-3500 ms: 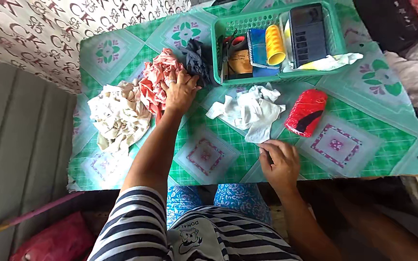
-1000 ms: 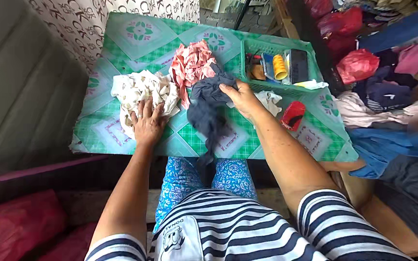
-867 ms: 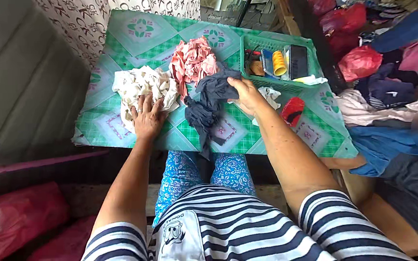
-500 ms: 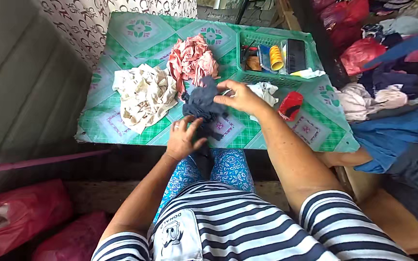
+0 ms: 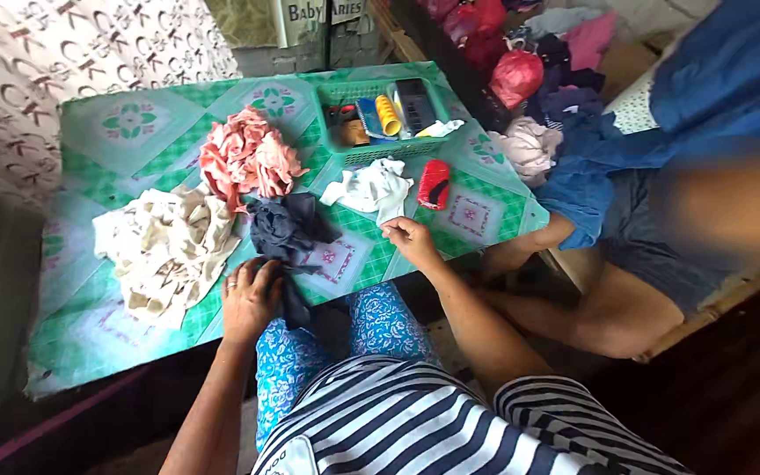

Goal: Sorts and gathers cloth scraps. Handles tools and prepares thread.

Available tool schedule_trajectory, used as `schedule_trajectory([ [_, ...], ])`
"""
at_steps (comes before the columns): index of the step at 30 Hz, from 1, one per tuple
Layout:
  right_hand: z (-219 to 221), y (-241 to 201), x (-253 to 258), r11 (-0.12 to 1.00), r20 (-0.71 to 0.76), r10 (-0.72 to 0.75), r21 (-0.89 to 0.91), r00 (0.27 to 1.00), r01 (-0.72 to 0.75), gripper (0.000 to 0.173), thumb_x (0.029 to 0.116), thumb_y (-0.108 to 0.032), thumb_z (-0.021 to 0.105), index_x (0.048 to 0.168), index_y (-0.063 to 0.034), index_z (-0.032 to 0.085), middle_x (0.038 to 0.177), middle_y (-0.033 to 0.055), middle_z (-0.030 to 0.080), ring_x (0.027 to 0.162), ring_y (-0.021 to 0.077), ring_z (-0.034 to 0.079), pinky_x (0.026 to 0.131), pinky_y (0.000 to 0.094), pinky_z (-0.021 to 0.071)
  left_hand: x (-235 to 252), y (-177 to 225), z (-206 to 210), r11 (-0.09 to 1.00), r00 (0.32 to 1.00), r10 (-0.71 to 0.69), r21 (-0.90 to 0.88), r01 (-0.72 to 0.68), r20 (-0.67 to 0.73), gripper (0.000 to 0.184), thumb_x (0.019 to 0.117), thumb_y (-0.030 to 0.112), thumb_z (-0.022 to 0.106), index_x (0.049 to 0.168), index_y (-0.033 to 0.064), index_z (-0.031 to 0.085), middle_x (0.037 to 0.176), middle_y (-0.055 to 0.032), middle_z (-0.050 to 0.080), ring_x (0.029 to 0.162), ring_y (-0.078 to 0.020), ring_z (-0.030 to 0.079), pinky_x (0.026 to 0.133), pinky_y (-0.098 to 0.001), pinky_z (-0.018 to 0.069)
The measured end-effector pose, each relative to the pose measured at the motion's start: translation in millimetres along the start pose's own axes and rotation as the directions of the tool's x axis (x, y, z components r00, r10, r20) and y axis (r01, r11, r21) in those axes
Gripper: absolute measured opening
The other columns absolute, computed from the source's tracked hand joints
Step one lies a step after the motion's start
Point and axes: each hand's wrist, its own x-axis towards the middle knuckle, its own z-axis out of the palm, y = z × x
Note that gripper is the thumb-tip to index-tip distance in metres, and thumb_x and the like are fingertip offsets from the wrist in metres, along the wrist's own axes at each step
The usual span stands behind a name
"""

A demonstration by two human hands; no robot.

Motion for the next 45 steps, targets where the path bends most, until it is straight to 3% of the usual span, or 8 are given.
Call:
schedule_trajectory([
  [2,-12,11,-6,1.0,-0.127,0.019,0.004,0.992,-0.019,0.018,0.1006,-0.006,0.06,0.109,0.0064,0.071,0.098,0.0177,0.072,0.083,0.0201,0.07,0.08,0.0367,0.0594,10,-11,-4,0.999,0.999,-0.036,0.015,0.036,0.001,0.038,0.1021,0.029,0.052,0.131,0.0111,0.068,0.136,-0.025,0.062,0.127,-0.0527,0.055,0.102,-0.0731,0.0385],
  [6,-49,30,1,0.992,-0.346,0.09,-0.048,0.934,-0.114,0.025,0.1029,-0.01,0.057,0.113,0.0093,0.068,0.106,0.0235,0.071,0.093,0.0281,0.07,0.088,0.0438,0.0571,18,-27,-4,0.996,0.998,-0.058,0.062,0.06,-0.032,0.04,0.1034,0.031,0.049,0.131,0.0083,0.068,0.133,-0.0252,0.063,0.125,-0.0506,0.057,0.103,-0.0695,0.0393],
  [10,-75,58,26,0.981,-0.506,0.125,-0.063,0.853,-0.182,0.025,0.1022,-0.008,0.055,0.114,0.0095,0.069,0.107,0.024,0.07,0.094,0.0281,0.068,0.087,0.041,0.0555,16,-27,-2,0.995,0.997,-0.047,0.083,0.053,-0.064,0.042,0.1037,0.033,0.046,0.129,0.0085,0.069,0.131,-0.0237,0.065,0.124,-0.0483,0.059,0.104,-0.0666,0.0404],
  [13,-82,68,44,0.97,-0.46,0.175,-0.068,0.87,-0.232,0.026,0.1034,-0.009,0.055,0.119,0.0074,0.068,0.119,0.0254,0.068,0.11,0.0316,0.066,0.098,0.0423,0.0519,15,-26,-4,0.994,0.996,-0.06,0.09,0.067,-0.071,0.042,0.1035,0.033,0.046,0.128,0.0083,0.069,0.13,-0.0232,0.066,0.123,-0.0471,0.06,0.104,-0.0649,0.0411],
  [22,-71,88,69,0.983,-0.407,0.135,-0.063,0.903,-0.175,0.033,0.1026,-0.015,0.057,0.127,0.0063,0.064,0.129,0.0262,0.063,0.119,0.0303,0.062,0.103,0.039,0.0497,15,-24,-6,0.993,0.994,-0.086,0.072,0.091,-0.071,0.038,0.1016,0.029,0.051,0.126,0.0064,0.071,0.13,-0.0222,0.066,0.125,-0.0456,0.059,0.106,-0.064,0.0408],
  [28,-65,97,63,0.991,-0.432,0.095,-0.044,0.897,-0.125,0.035,0.103,-0.017,0.057,0.128,0.0058,0.064,0.127,0.0249,0.064,0.117,0.0257,0.062,0.102,0.034,0.0492,14,-25,-6,0.993,0.993,-0.096,0.064,0.1,-0.065,0.034,0.1005,0.025,0.057,0.127,0.009,0.07,0.132,-0.0183,0.065,0.127,-0.0405,0.058,0.107,-0.061,0.0419],
  [36,-65,94,62,0.987,-0.421,0.081,-0.09,0.904,-0.131,0.032,0.1043,-0.015,0.056,0.128,0.0054,0.064,0.13,0.0264,0.061,0.117,0.0305,0.061,0.101,0.0392,0.0493,14,-24,-4,0.993,0.992,-0.098,0.051,0.102,-0.078,0.033,0.0997,0.023,0.057,0.126,0.0091,0.071,0.133,-0.0175,0.065,0.127,-0.0397,0.059,0.105,-0.0611,0.0433],
  [45,-64,90,61,0.983,-0.447,0.073,-0.119,0.892,-0.14,0.029,0.1034,-0.012,0.056,0.125,0.0055,0.066,0.127,0.0257,0.063,0.114,0.03,0.061,0.1,0.0383,0.0488,11,-23,-4,0.995,0.991,-0.086,0.033,0.09,-0.104,0.034,0.1,0.025,0.056,0.125,0.0078,0.071,0.131,-0.0184,0.066,0.127,-0.0397,0.059,0.107,-0.0597,0.0416],
])
